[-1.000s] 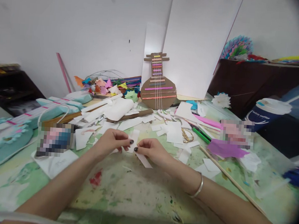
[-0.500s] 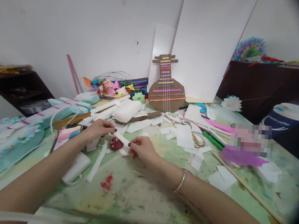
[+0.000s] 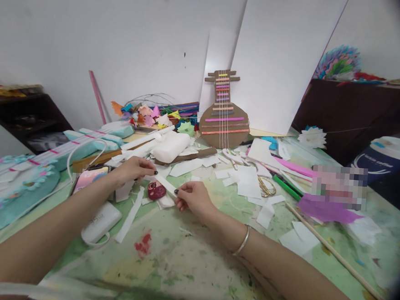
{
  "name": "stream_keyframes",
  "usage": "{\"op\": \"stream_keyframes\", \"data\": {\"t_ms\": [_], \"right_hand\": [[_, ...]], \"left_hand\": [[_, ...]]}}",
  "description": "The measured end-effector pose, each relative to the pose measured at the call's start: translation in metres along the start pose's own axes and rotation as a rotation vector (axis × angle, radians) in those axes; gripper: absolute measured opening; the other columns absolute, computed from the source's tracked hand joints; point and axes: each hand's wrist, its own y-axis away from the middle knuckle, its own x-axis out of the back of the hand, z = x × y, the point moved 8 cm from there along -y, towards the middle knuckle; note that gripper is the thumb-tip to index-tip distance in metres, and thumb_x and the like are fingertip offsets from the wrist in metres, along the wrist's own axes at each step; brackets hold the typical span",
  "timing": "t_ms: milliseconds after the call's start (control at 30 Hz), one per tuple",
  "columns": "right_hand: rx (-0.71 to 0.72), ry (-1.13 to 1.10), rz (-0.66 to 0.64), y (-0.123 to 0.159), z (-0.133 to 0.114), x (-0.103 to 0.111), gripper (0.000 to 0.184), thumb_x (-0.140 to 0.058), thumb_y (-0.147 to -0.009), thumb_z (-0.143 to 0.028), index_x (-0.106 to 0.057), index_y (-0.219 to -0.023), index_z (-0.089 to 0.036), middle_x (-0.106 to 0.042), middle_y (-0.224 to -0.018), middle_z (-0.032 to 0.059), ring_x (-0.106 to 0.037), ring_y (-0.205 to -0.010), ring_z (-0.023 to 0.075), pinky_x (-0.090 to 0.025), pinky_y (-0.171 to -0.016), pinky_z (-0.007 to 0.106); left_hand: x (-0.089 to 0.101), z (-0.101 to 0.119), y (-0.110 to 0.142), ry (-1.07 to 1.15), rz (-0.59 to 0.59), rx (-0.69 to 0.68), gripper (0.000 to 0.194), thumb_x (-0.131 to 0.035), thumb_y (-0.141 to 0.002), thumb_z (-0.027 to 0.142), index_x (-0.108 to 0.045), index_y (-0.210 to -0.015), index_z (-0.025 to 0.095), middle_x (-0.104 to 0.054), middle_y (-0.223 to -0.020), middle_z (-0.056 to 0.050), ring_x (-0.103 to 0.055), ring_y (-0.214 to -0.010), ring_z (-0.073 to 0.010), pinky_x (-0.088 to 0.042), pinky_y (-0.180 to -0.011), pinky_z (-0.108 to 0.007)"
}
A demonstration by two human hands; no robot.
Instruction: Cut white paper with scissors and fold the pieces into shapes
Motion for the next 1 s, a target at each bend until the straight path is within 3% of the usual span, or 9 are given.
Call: {"op": "stream_keyframes", "data": {"t_ms": [200, 300, 533, 733, 833, 933, 1000], "right_hand": [[0.037, 0.009, 0.061, 0.0, 0.001, 0.007, 0.013, -0.051, -0.07, -0.006, -0.052, -0.062, -0.016, -0.058, -0.047, -0.0017, -0.054, -0.038, 0.0101, -0.045, -0.037, 0.019], [0.019, 0.069, 0.018, -0.002, 0.004, 0.003, 0.014, -0.051, -0.07, -0.006, -0.051, -0.061, -0.017, -0.058, -0.046, -0.0016, -0.055, -0.037, 0.0118, -0.046, -0.037, 0.021], [-0.004, 0.282, 0.003, -0.01, 0.004, -0.001, 0.017, -0.053, -0.07, -0.008, -0.051, -0.056, -0.018, -0.055, -0.041, -0.0013, -0.054, -0.032, 0.0138, -0.04, -0.031, 0.021], [0.011, 0.308, -0.021, -0.012, 0.005, -0.001, 0.018, -0.05, -0.068, -0.005, -0.051, -0.054, -0.017, -0.054, -0.04, -0.0008, -0.054, -0.032, 0.0136, -0.039, -0.03, 0.02], [0.026, 0.301, -0.034, -0.012, 0.007, -0.001, 0.017, -0.049, -0.066, -0.006, -0.051, -0.055, -0.017, -0.054, -0.04, -0.001, -0.054, -0.032, 0.0136, -0.039, -0.029, 0.019], [0.021, 0.308, -0.044, -0.012, 0.007, -0.001, 0.016, -0.049, -0.065, -0.006, -0.052, -0.054, -0.017, -0.055, -0.04, -0.0006, -0.055, -0.033, 0.014, -0.039, -0.03, 0.019], [0.009, 0.324, -0.055, -0.01, 0.006, -0.001, 0.017, -0.051, -0.065, -0.007, -0.051, -0.052, -0.017, -0.054, -0.039, -0.0003, -0.054, -0.034, 0.0138, -0.039, -0.032, 0.02]], "left_hand": [[-0.006, 0.008, 0.001, -0.039, 0.005, 0.003, 0.021, -0.074, -0.052, 0.024, -0.068, -0.069, 0.013, -0.054, -0.05, 0.002, -0.037, -0.039, -0.0067, -0.03, -0.037, -0.019], [-0.007, 0.01, 0.0, -0.053, 0.009, 0.001, 0.021, -0.074, -0.051, 0.024, -0.067, -0.067, 0.013, -0.053, -0.047, 0.002, -0.037, -0.038, -0.0073, -0.029, -0.036, -0.02], [-0.007, -0.003, -0.008, -0.077, -0.056, -0.043, 0.022, -0.073, -0.053, 0.029, -0.067, -0.068, 0.014, -0.055, -0.053, 0.001, -0.039, -0.04, -0.0078, -0.03, -0.037, -0.019], [-0.006, -0.007, -0.01, -0.14, -0.022, -0.036, 0.02, -0.07, -0.054, 0.029, -0.066, -0.067, 0.014, -0.055, -0.052, 0.002, -0.039, -0.039, -0.0083, -0.029, -0.038, -0.02], [0.001, 0.009, -0.001, -0.254, 0.081, -0.091, 0.016, -0.068, -0.056, 0.03, -0.066, -0.065, 0.016, -0.057, -0.053, 0.001, -0.044, -0.043, -0.0112, -0.032, -0.041, -0.021], [0.004, 0.049, 0.03, -0.281, 0.274, -0.294, 0.013, -0.067, -0.058, 0.028, -0.066, -0.065, 0.017, -0.062, -0.063, -0.002, -0.054, -0.059, -0.0158, -0.038, -0.051, -0.022], [-0.022, 0.075, 0.059, -0.091, 0.143, -0.395, 0.014, -0.067, -0.064, 0.029, -0.066, -0.073, 0.018, -0.065, -0.074, -0.003, -0.056, -0.065, -0.0163, -0.041, -0.055, -0.022]]}}
